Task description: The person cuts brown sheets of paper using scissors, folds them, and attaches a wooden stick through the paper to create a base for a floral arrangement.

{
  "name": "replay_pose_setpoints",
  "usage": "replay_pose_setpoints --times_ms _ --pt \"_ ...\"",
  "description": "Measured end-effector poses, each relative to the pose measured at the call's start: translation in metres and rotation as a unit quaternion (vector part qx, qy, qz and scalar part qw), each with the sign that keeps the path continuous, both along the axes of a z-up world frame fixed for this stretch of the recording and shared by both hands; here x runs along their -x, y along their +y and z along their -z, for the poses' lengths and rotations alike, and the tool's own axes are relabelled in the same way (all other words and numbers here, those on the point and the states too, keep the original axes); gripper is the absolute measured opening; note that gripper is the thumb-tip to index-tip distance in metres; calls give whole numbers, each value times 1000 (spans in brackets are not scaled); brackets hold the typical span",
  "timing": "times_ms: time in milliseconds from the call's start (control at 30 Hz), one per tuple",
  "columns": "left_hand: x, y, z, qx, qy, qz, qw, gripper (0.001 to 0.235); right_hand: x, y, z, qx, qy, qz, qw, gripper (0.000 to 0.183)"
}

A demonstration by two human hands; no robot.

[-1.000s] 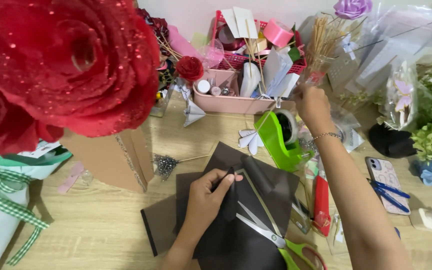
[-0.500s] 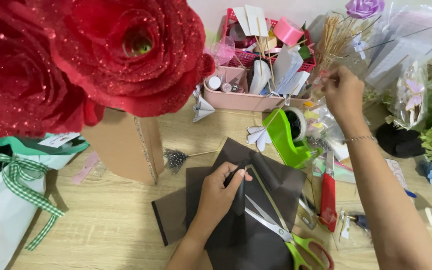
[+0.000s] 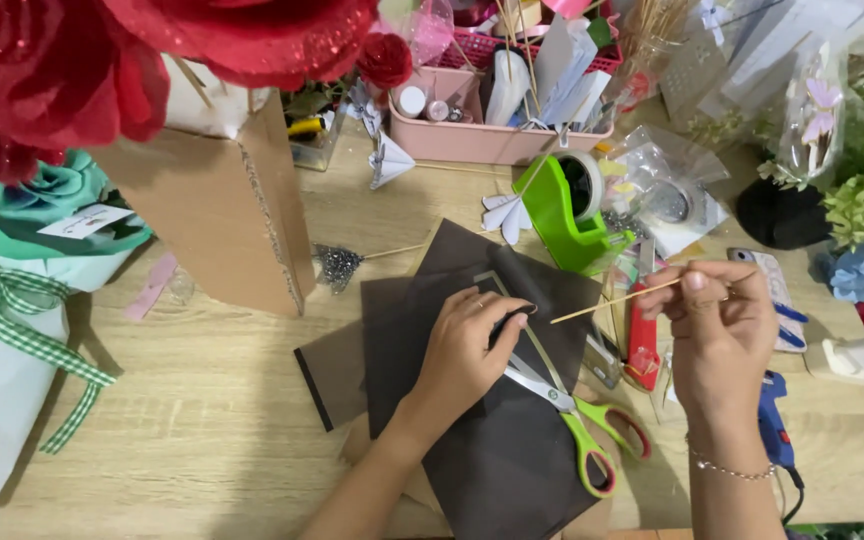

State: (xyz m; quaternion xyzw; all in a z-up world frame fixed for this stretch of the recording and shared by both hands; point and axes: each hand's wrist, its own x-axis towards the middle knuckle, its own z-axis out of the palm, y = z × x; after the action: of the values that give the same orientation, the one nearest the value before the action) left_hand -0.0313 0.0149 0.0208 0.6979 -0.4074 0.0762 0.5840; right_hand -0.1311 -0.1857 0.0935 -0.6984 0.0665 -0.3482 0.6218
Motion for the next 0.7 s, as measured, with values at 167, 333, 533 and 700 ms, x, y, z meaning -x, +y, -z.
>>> replay_pose_setpoints --times_ms 167,333,533,700 --pt "4 -7 6 -37 -42 -3 998 18 3 16 5 14 11 30 999 9" --pt "4 -11 14 -62 -36 -3 997 17 1 20 2 60 25 44 997 9" --pt "4 -9 12 -62 -20 16 998 17 2 18 7 94 25 53 994 10" --pt "4 -12 18 -70 -18 31 997 13 2 14 14 130 -3 24 991 11"
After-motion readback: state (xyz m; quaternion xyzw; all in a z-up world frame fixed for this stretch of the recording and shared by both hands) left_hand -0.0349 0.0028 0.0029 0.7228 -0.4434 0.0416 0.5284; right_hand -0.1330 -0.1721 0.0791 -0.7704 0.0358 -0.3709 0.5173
